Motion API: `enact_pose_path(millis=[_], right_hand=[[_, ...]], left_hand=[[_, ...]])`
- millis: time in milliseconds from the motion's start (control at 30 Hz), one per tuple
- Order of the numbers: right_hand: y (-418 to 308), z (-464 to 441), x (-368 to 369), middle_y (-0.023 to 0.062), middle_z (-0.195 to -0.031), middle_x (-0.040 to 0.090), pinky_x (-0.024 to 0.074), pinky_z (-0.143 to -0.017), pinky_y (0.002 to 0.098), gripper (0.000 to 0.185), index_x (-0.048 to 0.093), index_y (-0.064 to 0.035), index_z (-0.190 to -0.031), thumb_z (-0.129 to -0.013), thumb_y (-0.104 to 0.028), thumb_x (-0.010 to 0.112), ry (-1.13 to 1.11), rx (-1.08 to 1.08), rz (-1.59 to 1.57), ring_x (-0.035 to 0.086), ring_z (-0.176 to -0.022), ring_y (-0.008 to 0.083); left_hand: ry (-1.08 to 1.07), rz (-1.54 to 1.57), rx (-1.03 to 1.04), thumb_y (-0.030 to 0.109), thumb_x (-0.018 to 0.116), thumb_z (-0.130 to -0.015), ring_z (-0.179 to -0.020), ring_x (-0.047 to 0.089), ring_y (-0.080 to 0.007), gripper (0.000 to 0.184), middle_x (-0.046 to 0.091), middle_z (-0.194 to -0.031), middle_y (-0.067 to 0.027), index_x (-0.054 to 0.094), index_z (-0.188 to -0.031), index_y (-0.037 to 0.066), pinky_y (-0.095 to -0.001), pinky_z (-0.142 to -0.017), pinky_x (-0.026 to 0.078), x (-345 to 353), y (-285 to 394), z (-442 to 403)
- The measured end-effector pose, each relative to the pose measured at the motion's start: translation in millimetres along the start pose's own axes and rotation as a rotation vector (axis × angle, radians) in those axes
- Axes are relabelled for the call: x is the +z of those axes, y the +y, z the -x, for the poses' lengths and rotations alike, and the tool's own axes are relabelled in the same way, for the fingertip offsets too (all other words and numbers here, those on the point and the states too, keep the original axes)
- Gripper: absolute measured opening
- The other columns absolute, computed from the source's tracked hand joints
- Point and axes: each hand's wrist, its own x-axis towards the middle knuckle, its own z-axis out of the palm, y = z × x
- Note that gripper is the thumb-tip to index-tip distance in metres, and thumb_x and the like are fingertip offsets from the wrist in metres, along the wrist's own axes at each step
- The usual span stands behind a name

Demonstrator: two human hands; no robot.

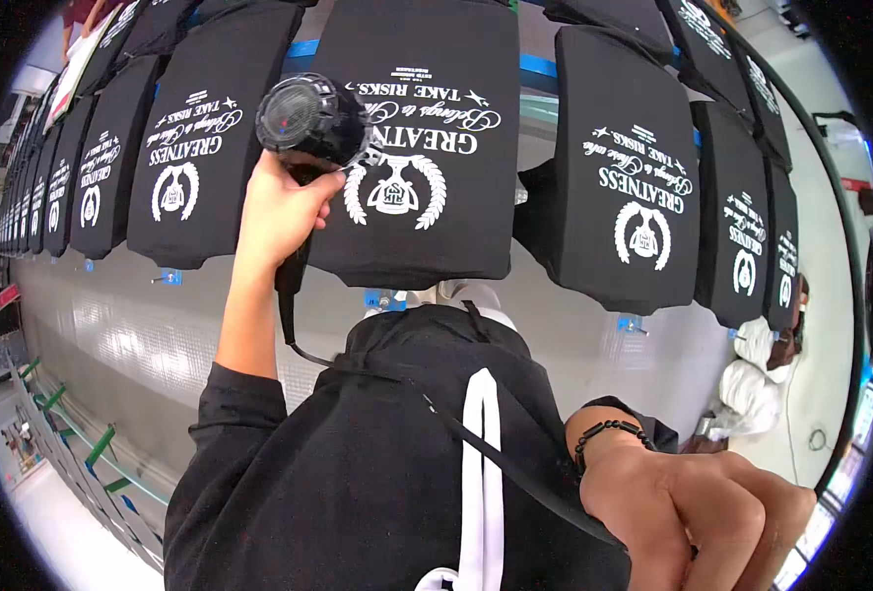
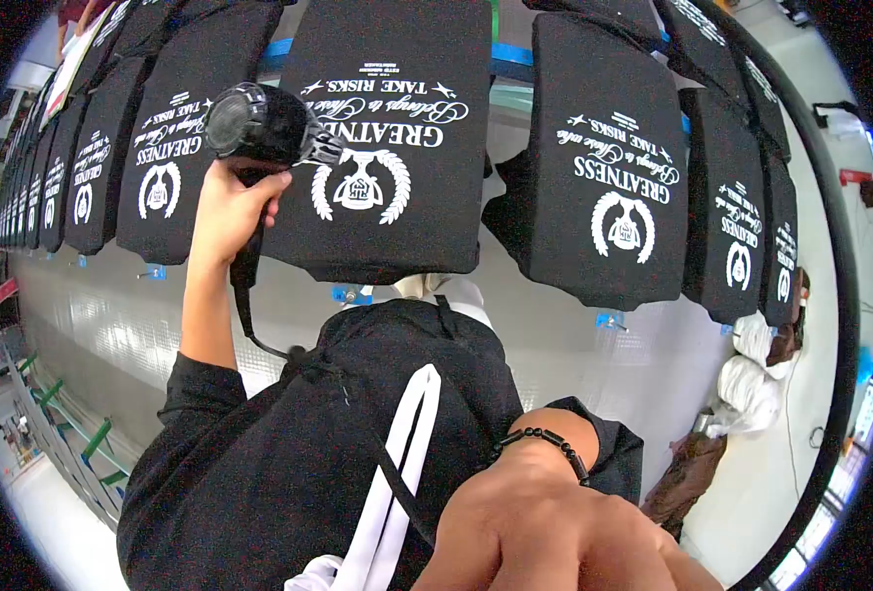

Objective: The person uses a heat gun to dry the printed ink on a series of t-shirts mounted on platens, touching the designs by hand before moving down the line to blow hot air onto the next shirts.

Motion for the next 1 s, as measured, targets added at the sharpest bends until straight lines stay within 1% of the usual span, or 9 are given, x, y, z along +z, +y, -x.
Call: enact_pose_path(millis=[367, 500, 633, 700, 833, 867, 900, 967, 1000], right_hand=[[9, -11, -8, 0.0057, -0.081, 0.057, 0.0637, -0.074, 0.0304, 0.024, 0.053, -0.0027, -0.069, -0.078, 0.019, 0.059, -0.028, 0.0, -0.049, 0.061, -0.085, 0.0214], [5, -6, -6, 0.0056, -0.081, 0.058, 0.064, -0.075, 0.0301, 0.025, 0.053, -0.0028, -0.07, -0.078, 0.02, 0.059, -0.004, 0.015, -0.061, 0.062, -0.086, 0.0218], [-14, 7, 1, 0.0056, -0.081, 0.059, 0.0641, -0.075, 0.0298, 0.025, 0.052, -0.0029, -0.07, -0.078, 0.02, 0.059, 0.028, 0.005, -0.013, 0.062, -0.086, 0.0221], [-26, 24, 7, 0.005, -0.076, 0.058, 0.0586, -0.063, 0.0276, 0.015, 0.054, -0.0025, -0.077, -0.085, 0.007, 0.062, 0.056, -0.084, 0.092, 0.061, -0.077, 0.0178], [-42, 50, -20, 0.0123, -0.09, 0.053, 0.0649, -0.059, 0.033, 0.021, 0.044, 0.0015, -0.076, -0.088, 0.005, 0.06, 0.147, -0.489, 0.2, 0.059, -0.075, 0.0251], [-76, 62, -31, 0.0109, -0.077, 0.054, 0.0438, -0.049, 0.0362, 0.024, 0.051, -0.007, -0.08, -0.1, -0.021, 0.054, 0.201, -0.155, 0.162, 0.052, -0.066, 0.0231], [-90, 72, -33, 0.0072, -0.078, 0.052, 0.035, -0.045, 0.0291, 0.036, 0.044, -0.0117, -0.078, -0.103, -0.037, 0.048, 0.384, -0.096, 0.22, 0.048, -0.06, 0.019], [-116, 92, -63, 0.0026, -0.071, 0.04, 0.0217, -0.041, 0.0211, 0.043, 0.034, -0.0136, -0.076, -0.105, -0.045, 0.037, 0.612, -0.082, 0.236, 0.03, -0.052, 0.01], [-134, 102, -80, 0.0015, -0.069, 0.037, 0.0179, -0.04, 0.0209, 0.04, 0.033, -0.013, -0.074, -0.105, -0.039, 0.038, 0.717, -0.002, 0.278, 0.025, -0.05, 0.0078]], left_hand=[[-0.039, 0.026, -0.17, 0.001, 0.071, -0.077, -0.052, 0.055, -0.0088, 0.017, 0.065, -0.074, -0.0078, 0.064, -0.09, -0.006, -0.0241, -0.044, 0.045, -24, -10, 60], [-0.191, 0.125, -0.178, 0.0, 0.073, -0.077, -0.053, 0.057, -0.0098, 0.018, 0.066, -0.075, -0.0079, 0.063, -0.09, -0.006, -0.0242, -0.044, 0.046, -3, -4, 56], [-0.146, 0.059, -0.073, 0.0, 0.073, -0.077, -0.052, 0.057, -0.0097, 0.033, 0.067, -0.08, -0.0082, 0.057, -0.105, -0.004, -0.0242, -0.044, 0.047, 25, -4, 43], [-0.052, -0.003, -0.024, 0.0, 0.072, -0.078, -0.052, 0.056, -0.0095, 0.039, 0.067, -0.083, -0.0082, 0.053, -0.111, -0.004, -0.0242, -0.044, 0.047, 33, 5, 39], [-0.161, 0.096, -0.022, 0.002, 0.071, -0.078, -0.051, 0.055, -0.0089, 0.008, 0.064, -0.068, -0.0057, 0.066, -0.081, -0.005, -0.0243, -0.044, 0.045, 49, 30, 43], [-0.168, 0.094, -0.001, 0.002, 0.07, -0.078, -0.051, 0.055, -0.0086, 0.008, 0.063, -0.067, -0.0053, 0.066, -0.082, -0.005, -0.0243, -0.044, 0.045, 59, 36, 45], [-0.176, 0.096, 0.022, 0.002, 0.07, -0.078, -0.051, 0.054, -0.0084, 0.009, 0.063, -0.066, -0.005, 0.066, -0.082, -0.005, -0.0242, -0.044, 0.044, 69, 42, 48], [-0.167, 0.131, 0.036, 0.002, 0.069, -0.079, -0.051, 0.054, -0.0081, 0.009, 0.062, -0.066, -0.0041, 0.067, -0.084, -0.005, -0.024, -0.044, 0.045, 96, 52, 50], [-0.183, 0.154, 0.034, 0.002, 0.07, -0.079, -0.051, 0.054, -0.0083, 0.009, 0.062, -0.068, -0.0045, 0.066, -0.085, -0.005, -0.024, -0.044, 0.046, 113, 55, 52]])
